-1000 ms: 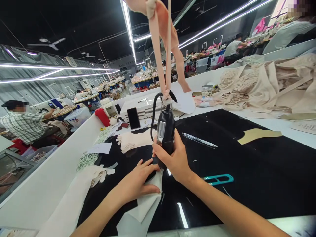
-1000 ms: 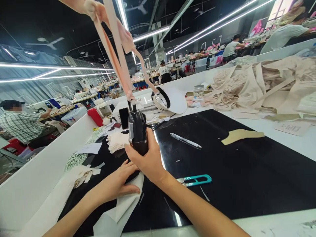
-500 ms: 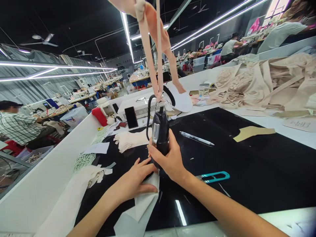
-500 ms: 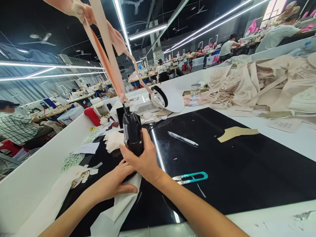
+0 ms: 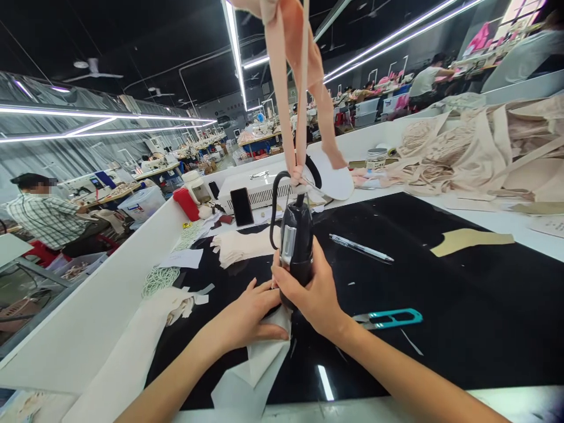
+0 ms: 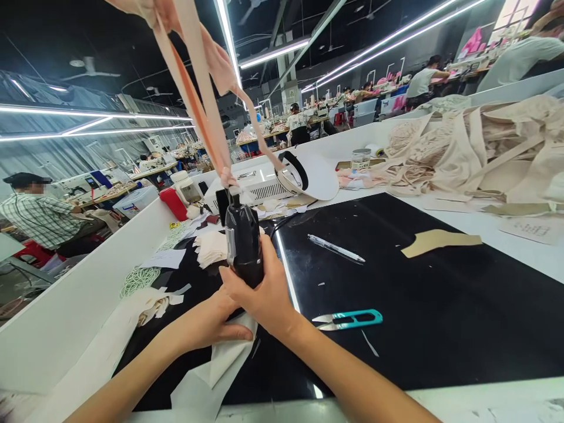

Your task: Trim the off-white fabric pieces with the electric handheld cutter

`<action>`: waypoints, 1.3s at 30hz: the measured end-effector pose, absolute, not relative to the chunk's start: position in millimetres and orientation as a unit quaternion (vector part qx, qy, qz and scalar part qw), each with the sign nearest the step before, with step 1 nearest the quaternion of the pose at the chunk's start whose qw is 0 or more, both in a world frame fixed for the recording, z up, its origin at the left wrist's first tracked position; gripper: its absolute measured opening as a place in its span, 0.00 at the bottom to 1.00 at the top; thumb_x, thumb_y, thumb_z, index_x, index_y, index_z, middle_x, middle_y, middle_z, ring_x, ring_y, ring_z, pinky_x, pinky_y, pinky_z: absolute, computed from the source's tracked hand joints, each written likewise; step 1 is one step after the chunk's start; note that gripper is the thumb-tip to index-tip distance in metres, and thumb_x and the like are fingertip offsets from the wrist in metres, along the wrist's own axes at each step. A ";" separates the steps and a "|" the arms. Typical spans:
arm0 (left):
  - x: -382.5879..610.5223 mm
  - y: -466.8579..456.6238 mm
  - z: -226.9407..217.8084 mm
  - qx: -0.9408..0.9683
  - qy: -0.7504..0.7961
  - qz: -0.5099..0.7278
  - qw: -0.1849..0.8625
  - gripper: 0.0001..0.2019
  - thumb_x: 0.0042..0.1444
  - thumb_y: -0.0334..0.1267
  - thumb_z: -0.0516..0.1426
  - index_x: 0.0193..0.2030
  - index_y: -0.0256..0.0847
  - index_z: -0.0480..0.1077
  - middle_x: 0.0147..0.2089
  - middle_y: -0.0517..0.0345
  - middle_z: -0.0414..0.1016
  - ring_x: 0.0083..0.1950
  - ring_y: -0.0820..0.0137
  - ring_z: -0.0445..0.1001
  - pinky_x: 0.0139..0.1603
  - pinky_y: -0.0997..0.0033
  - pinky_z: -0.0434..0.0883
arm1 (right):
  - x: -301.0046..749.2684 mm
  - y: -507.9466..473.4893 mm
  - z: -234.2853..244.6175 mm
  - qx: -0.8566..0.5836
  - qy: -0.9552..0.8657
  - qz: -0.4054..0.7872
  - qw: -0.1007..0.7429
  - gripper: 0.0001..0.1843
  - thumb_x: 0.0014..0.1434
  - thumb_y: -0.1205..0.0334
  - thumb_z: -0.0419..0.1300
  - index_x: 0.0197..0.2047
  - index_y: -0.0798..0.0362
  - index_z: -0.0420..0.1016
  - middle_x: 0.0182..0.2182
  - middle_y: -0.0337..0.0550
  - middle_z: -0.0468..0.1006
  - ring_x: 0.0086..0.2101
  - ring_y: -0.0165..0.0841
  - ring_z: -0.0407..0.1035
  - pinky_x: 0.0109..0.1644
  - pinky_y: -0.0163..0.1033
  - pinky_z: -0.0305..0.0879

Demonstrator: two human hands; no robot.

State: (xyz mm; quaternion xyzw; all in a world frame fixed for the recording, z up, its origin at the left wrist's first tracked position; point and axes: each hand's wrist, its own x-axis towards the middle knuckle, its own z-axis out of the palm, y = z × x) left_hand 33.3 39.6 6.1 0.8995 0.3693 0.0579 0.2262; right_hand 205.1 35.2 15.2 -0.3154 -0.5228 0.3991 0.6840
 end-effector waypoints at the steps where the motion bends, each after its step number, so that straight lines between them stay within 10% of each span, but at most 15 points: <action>1: 33.4 39.8 5.8 0.900 0.368 0.058 0.225 0.29 0.58 0.37 0.72 0.64 0.45 0.72 0.73 0.43 0.65 0.76 0.47 0.61 0.73 0.27 0.55 | 204.9 34.9 15.0 -0.317 -0.524 0.399 0.683 0.15 0.55 0.58 0.67 0.42 0.46 0.67 0.34 0.37 0.75 0.32 0.34 0.70 0.36 0.42 0.73; 24: 33.8 37.5 4.7 0.889 0.381 0.072 0.242 0.36 0.56 0.35 0.73 0.69 0.49 0.68 0.75 0.48 0.64 0.75 0.47 0.62 0.74 0.34 0.61 | 202.4 24.9 12.9 -0.331 -0.532 0.410 0.662 0.13 0.55 0.56 0.65 0.40 0.46 0.66 0.30 0.34 0.73 0.28 0.32 0.68 0.35 0.42 0.70; 33: 38.3 -32.9 -22.3 0.875 0.473 0.097 0.048 0.05 0.68 0.27 0.59 0.46 0.40 0.73 0.43 0.55 0.75 0.43 0.62 0.76 0.46 0.60 0.79 | 205.0 18.6 15.6 -0.325 -0.513 0.443 0.659 0.16 0.54 0.54 0.67 0.41 0.45 0.65 0.29 0.32 0.74 0.24 0.31 0.67 0.29 0.40 0.69; 39: 17.9 -31.6 -23.0 0.896 0.426 0.121 0.042 0.17 0.66 0.19 0.56 0.53 0.44 0.72 0.51 0.57 0.77 0.49 0.64 0.77 0.50 0.65 0.77 | 213.1 26.3 18.8 -0.311 -0.511 0.415 0.685 0.16 0.56 0.52 0.69 0.40 0.45 0.66 0.29 0.32 0.75 0.26 0.32 0.69 0.32 0.41 0.72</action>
